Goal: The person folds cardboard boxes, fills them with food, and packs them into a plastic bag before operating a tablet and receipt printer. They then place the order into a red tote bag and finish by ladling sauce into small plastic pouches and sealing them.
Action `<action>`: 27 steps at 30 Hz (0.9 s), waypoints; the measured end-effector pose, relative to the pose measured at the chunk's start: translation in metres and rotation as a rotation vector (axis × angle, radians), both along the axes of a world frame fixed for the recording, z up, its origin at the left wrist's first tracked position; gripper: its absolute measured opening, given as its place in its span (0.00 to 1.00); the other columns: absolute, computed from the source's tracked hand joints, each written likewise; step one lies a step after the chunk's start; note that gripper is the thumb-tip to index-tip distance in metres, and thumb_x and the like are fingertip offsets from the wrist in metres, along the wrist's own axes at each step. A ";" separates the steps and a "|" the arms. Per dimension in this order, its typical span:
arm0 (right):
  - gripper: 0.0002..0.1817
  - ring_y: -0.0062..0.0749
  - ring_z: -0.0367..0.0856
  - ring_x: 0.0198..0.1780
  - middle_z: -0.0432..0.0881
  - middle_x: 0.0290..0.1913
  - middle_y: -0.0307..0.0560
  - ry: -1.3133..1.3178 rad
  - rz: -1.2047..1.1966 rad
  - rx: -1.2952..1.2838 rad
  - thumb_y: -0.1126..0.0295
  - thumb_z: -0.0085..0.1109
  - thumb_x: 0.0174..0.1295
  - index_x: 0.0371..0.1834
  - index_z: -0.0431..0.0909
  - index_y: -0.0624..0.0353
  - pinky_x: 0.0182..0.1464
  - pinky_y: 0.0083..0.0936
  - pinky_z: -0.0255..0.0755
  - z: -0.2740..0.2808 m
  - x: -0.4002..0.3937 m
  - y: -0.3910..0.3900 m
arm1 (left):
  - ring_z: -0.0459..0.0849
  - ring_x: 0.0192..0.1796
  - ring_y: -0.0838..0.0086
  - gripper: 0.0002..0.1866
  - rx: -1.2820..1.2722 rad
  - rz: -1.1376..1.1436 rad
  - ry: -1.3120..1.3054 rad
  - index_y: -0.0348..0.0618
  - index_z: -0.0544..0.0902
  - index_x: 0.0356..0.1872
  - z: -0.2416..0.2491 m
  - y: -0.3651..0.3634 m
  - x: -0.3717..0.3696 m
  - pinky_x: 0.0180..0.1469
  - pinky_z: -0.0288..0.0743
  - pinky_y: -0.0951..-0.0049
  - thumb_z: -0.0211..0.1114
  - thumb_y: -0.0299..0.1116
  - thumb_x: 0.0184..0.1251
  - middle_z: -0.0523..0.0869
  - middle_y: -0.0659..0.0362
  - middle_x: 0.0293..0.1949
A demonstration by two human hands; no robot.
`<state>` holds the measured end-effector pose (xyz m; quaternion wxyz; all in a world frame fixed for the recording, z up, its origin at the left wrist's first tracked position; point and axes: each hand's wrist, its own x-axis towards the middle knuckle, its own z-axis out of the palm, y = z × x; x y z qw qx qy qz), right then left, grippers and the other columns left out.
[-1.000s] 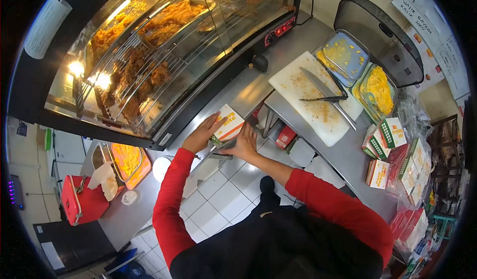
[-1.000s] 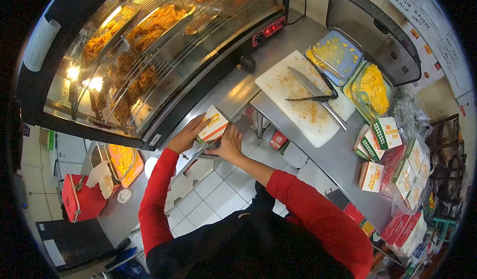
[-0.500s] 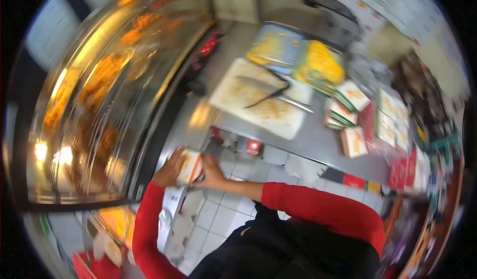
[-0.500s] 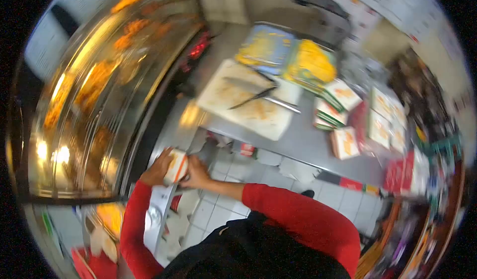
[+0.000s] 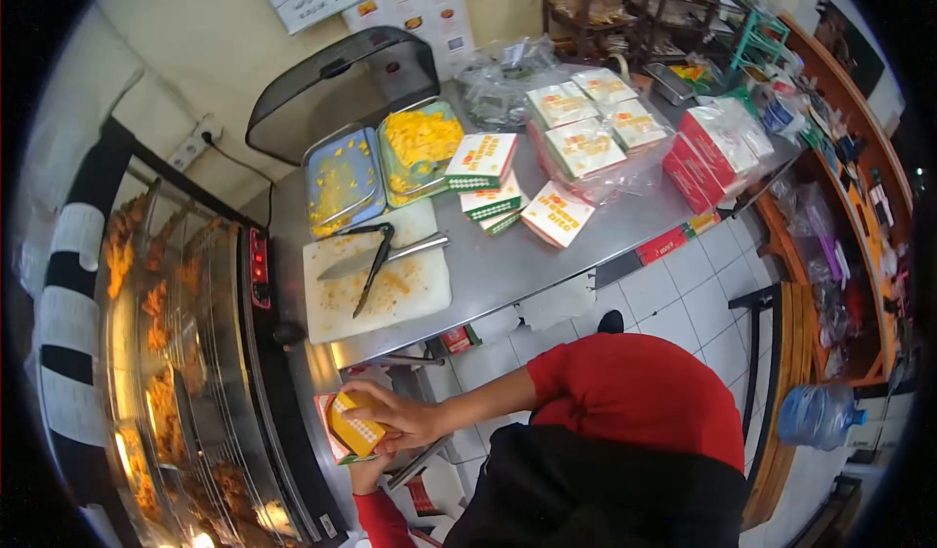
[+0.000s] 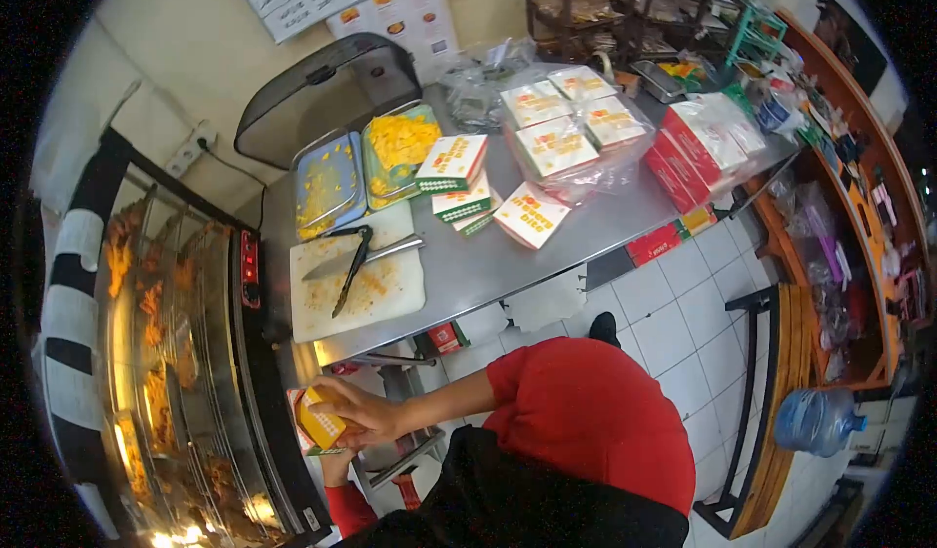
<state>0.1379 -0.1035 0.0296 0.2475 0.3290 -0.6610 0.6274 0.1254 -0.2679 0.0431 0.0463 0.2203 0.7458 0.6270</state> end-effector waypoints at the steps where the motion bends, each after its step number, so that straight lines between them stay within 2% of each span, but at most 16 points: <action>1: 0.35 0.58 0.55 0.67 0.54 0.65 0.60 0.055 -0.014 -0.006 0.57 0.65 0.55 0.66 0.63 0.47 0.66 0.47 0.54 0.013 0.000 0.015 | 0.63 0.68 0.60 0.65 0.045 -0.035 0.026 0.46 0.42 0.72 0.012 0.017 -0.004 0.69 0.58 0.59 0.79 0.44 0.34 0.60 0.52 0.66; 6: 0.31 0.59 0.56 0.66 0.54 0.65 0.61 0.247 -0.130 0.036 0.50 0.64 0.53 0.59 0.69 0.48 0.64 0.50 0.54 0.070 0.006 0.104 | 0.65 0.67 0.60 0.66 0.220 -0.224 0.144 0.45 0.42 0.72 0.072 0.114 -0.016 0.68 0.59 0.59 0.78 0.53 0.34 0.63 0.50 0.65; 8: 0.30 0.59 0.59 0.64 0.59 0.62 0.60 0.327 -0.267 0.044 0.50 0.66 0.50 0.55 0.71 0.49 0.62 0.51 0.55 0.104 0.018 0.151 | 0.65 0.66 0.59 0.70 0.227 -0.220 0.138 0.45 0.42 0.72 0.111 0.168 0.000 0.68 0.59 0.59 0.80 0.55 0.28 0.63 0.50 0.65; 12: 0.27 0.59 0.63 0.61 0.71 0.54 0.58 0.349 -0.527 0.184 0.52 0.68 0.45 0.47 0.74 0.51 0.59 0.52 0.57 0.134 0.058 0.236 | 0.63 0.67 0.60 0.61 0.261 -0.457 0.181 0.48 0.50 0.69 0.093 0.244 -0.008 0.67 0.58 0.58 0.77 0.51 0.31 0.61 0.53 0.65; 14: 0.26 0.59 0.64 0.60 0.73 0.49 0.56 0.378 -0.578 0.146 0.52 0.67 0.45 0.44 0.74 0.53 0.59 0.51 0.57 0.133 0.071 0.273 | 0.64 0.65 0.60 0.56 0.202 -0.511 0.350 0.49 0.51 0.68 0.117 0.292 0.015 0.66 0.59 0.58 0.74 0.43 0.34 0.62 0.52 0.64; 16: 0.25 0.58 0.66 0.58 0.74 0.48 0.54 0.427 -0.640 0.164 0.52 0.67 0.44 0.42 0.73 0.54 0.59 0.50 0.58 0.139 0.083 0.315 | 0.66 0.64 0.58 0.53 0.380 -0.577 0.184 0.50 0.53 0.66 0.115 0.334 0.038 0.66 0.60 0.57 0.72 0.37 0.33 0.62 0.48 0.63; 17: 0.26 0.57 0.67 0.57 0.73 0.48 0.52 0.443 -0.671 0.190 0.53 0.67 0.44 0.42 0.72 0.55 0.59 0.49 0.58 0.146 0.093 0.334 | 0.68 0.63 0.55 0.51 0.338 -0.581 0.441 0.51 0.54 0.65 0.113 0.357 0.038 0.65 0.61 0.57 0.72 0.34 0.33 0.62 0.45 0.63; 18: 0.26 0.56 0.68 0.56 0.72 0.49 0.51 0.451 -0.696 0.214 0.54 0.68 0.44 0.42 0.72 0.55 0.59 0.48 0.58 0.150 0.102 0.349 | 0.68 0.62 0.52 0.50 0.298 -0.566 0.551 0.52 0.55 0.65 0.115 0.375 0.042 0.64 0.63 0.56 0.72 0.35 0.34 0.62 0.44 0.62; 21: 0.28 0.56 0.67 0.57 0.71 0.50 0.53 0.407 -0.660 0.113 0.53 0.68 0.45 0.44 0.69 0.56 0.58 0.48 0.60 0.155 0.115 0.400 | 0.67 0.63 0.50 0.50 0.427 -0.632 0.429 0.52 0.56 0.65 0.121 0.438 0.057 0.64 0.63 0.55 0.76 0.43 0.38 0.63 0.43 0.62; 23: 0.35 0.60 0.62 0.62 0.64 0.58 0.61 0.461 -0.651 -0.164 0.42 0.52 0.55 0.57 0.64 0.58 0.62 0.52 0.55 0.144 0.108 0.422 | 0.66 0.64 0.52 0.54 0.339 -0.684 0.359 0.50 0.55 0.67 0.124 0.470 0.063 0.63 0.63 0.57 0.79 0.47 0.37 0.62 0.43 0.63; 25: 0.39 0.63 0.58 0.65 0.59 0.64 0.66 0.463 -0.680 -0.159 0.37 0.38 0.62 0.66 0.59 0.57 0.65 0.54 0.51 0.135 0.106 0.453 | 0.65 0.65 0.53 0.57 0.232 -0.735 0.374 0.47 0.54 0.68 0.129 0.503 0.062 0.64 0.62 0.59 0.80 0.44 0.36 0.62 0.43 0.64; 27: 0.36 0.65 0.56 0.66 0.56 0.66 0.68 0.403 -0.747 0.124 0.39 0.27 0.67 0.71 0.55 0.53 0.66 0.54 0.49 0.129 0.113 0.487 | 0.64 0.67 0.56 0.58 0.095 -0.836 0.435 0.43 0.53 0.69 0.141 0.523 0.052 0.65 0.61 0.60 0.81 0.40 0.36 0.61 0.44 0.65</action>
